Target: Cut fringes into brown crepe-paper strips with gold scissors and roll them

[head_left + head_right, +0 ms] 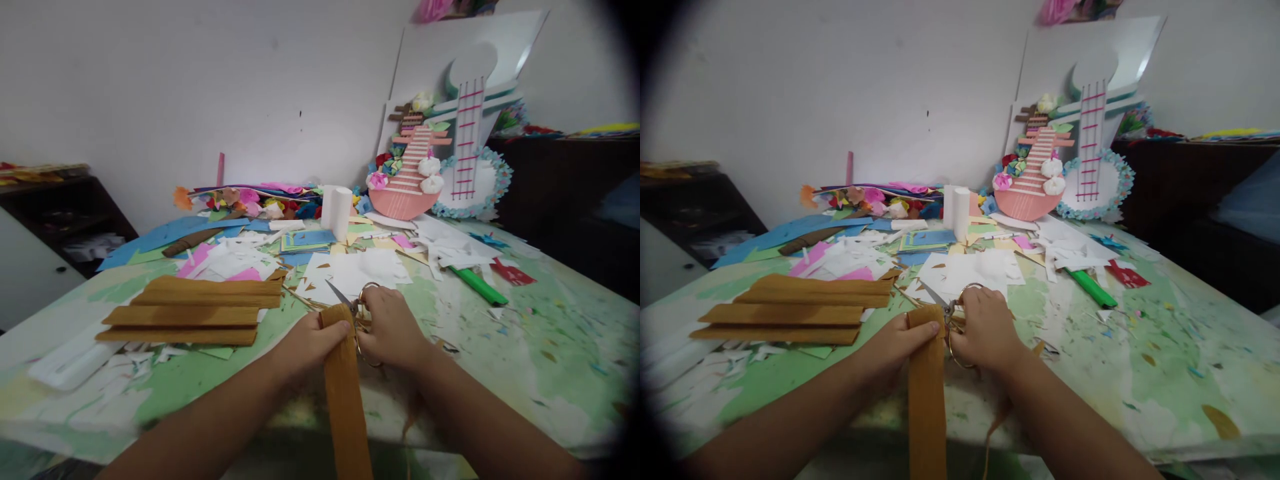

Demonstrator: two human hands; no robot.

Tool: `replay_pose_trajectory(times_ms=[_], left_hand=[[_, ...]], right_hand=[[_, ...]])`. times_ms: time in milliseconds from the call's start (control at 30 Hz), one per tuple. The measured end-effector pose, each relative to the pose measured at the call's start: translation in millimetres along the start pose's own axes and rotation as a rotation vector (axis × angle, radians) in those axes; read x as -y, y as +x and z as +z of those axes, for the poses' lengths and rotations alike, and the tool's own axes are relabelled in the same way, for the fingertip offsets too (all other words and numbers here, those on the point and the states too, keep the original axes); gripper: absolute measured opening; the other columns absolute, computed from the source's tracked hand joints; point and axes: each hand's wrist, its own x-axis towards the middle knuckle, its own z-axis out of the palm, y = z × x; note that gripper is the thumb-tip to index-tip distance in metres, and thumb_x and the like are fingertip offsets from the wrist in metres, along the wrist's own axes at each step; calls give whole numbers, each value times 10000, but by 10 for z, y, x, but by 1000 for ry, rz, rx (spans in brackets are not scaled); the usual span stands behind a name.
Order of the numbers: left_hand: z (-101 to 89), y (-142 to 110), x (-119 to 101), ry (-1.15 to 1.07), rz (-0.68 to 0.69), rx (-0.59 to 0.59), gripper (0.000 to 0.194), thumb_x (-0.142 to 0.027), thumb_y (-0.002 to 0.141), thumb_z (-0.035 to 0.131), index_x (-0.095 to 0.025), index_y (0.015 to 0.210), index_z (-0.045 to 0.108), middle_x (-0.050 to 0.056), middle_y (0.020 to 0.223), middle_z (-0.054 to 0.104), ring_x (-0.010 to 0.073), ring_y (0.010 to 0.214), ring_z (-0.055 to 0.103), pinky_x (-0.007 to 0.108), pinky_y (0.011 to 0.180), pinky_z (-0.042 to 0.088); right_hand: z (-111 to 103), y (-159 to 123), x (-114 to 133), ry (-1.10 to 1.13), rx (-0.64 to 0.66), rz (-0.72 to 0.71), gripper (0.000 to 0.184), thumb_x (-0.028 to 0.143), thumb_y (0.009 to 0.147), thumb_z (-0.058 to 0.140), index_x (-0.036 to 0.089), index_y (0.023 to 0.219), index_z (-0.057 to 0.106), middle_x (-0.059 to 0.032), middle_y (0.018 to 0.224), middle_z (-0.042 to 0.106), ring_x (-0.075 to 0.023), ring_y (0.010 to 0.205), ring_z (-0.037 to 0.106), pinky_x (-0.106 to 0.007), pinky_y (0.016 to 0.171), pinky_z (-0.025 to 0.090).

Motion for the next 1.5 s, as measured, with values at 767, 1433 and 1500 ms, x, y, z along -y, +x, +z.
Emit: replay_pose_trajectory(times_ms=[767,1433,1500], left_hand=[[-89,39,-143,4,-129,40,119,-231,623,513,-134,651,575,-9,477,584,91,392,480,201,419,358],[-52,22,-142,-13,-184,81,141,-217,592,523,-128,681,587,-5,476,579,89,389,474,198,400,327],[-37,12,-143,-18,-200,85,120,-209,597,516,-131,665,577,-8,471,575,90,389,478,199,402,334]], right_hand=[[-5,-19,-87,-192,-74,69,299,488,675,493,195,702,546,-18,679,579,-149,623,501,-247,502,209],[-32,-28,-21,-149,-84,14,282,458,645,536,181,692,508,-22,696,592,-175,684,514,-273,590,209],[-20,-35,-33,-184,-8,-24,200,384,669,525,188,632,508,-9,639,593,-154,608,512,-270,539,182]])
